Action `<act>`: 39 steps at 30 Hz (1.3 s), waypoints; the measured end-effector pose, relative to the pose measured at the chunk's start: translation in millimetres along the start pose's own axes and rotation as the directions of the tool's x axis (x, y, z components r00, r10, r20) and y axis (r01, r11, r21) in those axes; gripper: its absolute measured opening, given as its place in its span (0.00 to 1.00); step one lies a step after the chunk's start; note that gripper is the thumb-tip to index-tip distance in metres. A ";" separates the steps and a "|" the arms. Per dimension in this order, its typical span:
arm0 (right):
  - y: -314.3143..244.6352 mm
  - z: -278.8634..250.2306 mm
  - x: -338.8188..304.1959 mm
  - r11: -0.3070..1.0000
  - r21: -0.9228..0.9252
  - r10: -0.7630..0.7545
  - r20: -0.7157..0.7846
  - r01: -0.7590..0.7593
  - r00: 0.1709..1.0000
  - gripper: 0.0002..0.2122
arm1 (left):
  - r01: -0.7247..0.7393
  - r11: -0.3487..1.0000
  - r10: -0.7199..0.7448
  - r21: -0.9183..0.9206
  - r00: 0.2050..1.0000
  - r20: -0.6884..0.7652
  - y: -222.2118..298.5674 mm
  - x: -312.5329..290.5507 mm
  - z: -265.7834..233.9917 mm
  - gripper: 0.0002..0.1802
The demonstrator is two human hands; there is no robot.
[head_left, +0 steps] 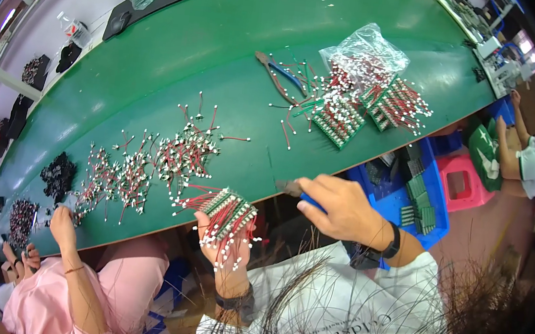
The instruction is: The person trims wires on small electronic components using shears, then picks up a circuit board and trims the wires on it one by one before placing it into a blue bin.
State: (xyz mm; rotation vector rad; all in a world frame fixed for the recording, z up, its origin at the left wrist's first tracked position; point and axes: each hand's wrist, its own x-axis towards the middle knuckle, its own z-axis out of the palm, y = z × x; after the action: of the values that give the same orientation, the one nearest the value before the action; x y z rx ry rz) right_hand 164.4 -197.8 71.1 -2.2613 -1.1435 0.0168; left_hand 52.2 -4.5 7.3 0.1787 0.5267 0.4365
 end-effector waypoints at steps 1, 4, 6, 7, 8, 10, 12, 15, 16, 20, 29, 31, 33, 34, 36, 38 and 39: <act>-0.5 -13.6 6.8 0.999 -0.043 0.033 -0.006 -0.033 0.999 0.16 | -0.049 0.997 0.046 0.058 0.997 0.061 3.8 3.2 -7.6 0.30; 1.2 -49.0 32.9 0.987 -0.135 0.068 -0.144 -0.088 0.987 0.15 | -0.147 0.976 0.120 0.161 0.979 0.164 12.9 6.2 -9.4 0.30; 15.9 -61.2 61.2 0.965 -0.226 0.110 -0.130 -0.137 0.985 0.13 | -0.230 0.940 0.173 0.253 0.958 0.230 15.0 10.6 -6.9 0.30; 33.3 -67.9 70.0 0.941 -0.298 0.121 -0.136 -0.158 0.983 0.13 | -0.239 0.923 0.173 0.303 0.958 0.229 5.0 18.2 3.0 0.29; 51.1 -71.7 77.3 0.914 -0.367 0.131 -0.141 -0.175 0.981 0.12 | -0.223 0.927 0.153 0.302 0.959 0.239 -4.9 29.6 8.9 0.29; 54.3 -84.7 97.1 0.882 -0.423 0.176 -0.115 -0.208 0.978 0.13 | -0.293 0.884 0.211 0.365 0.945 0.248 -4.7 33.5 30.2 0.24; 68.8 -85.3 113.9 0.838 -0.480 0.249 -0.085 -0.259 0.965 0.13 | -0.322 0.859 0.168 0.398 0.912 0.375 -9.5 42.8 44.9 0.20; 89.1 -81.5 126.6 0.727 -0.609 0.391 -0.009 -0.315 0.920 0.15 | -0.373 0.752 0.147 0.543 0.899 0.413 -25.5 69.8 56.6 0.19; 91.8 -80.2 130.1 0.727 -0.607 0.390 -0.017 -0.320 0.921 0.15 | -0.377 0.750 0.146 0.544 0.896 0.420 -27.1 74.7 60.0 0.19; 93.1 -82.3 133.9 0.693 -0.637 0.468 0.045 -0.336 0.882 0.17 | -0.362 0.627 0.048 0.690 0.902 0.430 -36.9 94.5 60.9 0.20; 66.3 -83.9 68.0 0.933 -0.251 0.190 -0.267 -0.258 0.945 0.16 | -0.204 0.802 -0.081 0.562 0.894 0.440 -32.8 96.2 55.5 0.18; 60.8 -74.5 49.9 0.987 -0.029 0.144 -0.307 -0.160 0.941 0.17 | -0.191 0.819 -0.084 0.541 0.893 0.442 -33.4 96.1 56.0 0.17; 48.6 -69.9 36.3 0.982 0.142 0.158 -0.238 -0.126 0.959 0.17 | -0.209 0.807 -0.070 0.552 0.895 0.441 -33.8 97.0 55.6 0.16; 48.3 -62.4 28.6 0.983 0.166 0.118 -0.261 -0.076 0.958 0.17 | -0.225 0.798 -0.057 0.559 0.896 0.441 -35.5 98.0 54.7 0.16; 45.2 -50.1 17.2 0.961 0.253 0.175 -0.265 -0.107 0.948 0.17 | -0.243 0.801 -0.027 0.547 0.898 0.439 -41.5 102.8 50.8 0.14; 45.8 -38.9 10.3 0.953 0.283 0.189 -0.267 -0.111 0.945 0.17 | -0.259 0.779 -0.047 0.571 0.884 0.465 -43.7 102.4 52.5 0.13; 43.4 -34.5 7.1 0.941 0.312 0.218 -0.257 -0.132 0.942 0.17 | -0.260 0.788 -0.028 0.558 0.890 0.455 -46.3 100.1 54.4 0.12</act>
State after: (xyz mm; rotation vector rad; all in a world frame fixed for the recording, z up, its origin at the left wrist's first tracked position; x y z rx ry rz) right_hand 209.7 -229.6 78.9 -2.0147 -0.7289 -0.0673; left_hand 174.7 -4.2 -3.8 0.9266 0.1832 0.3197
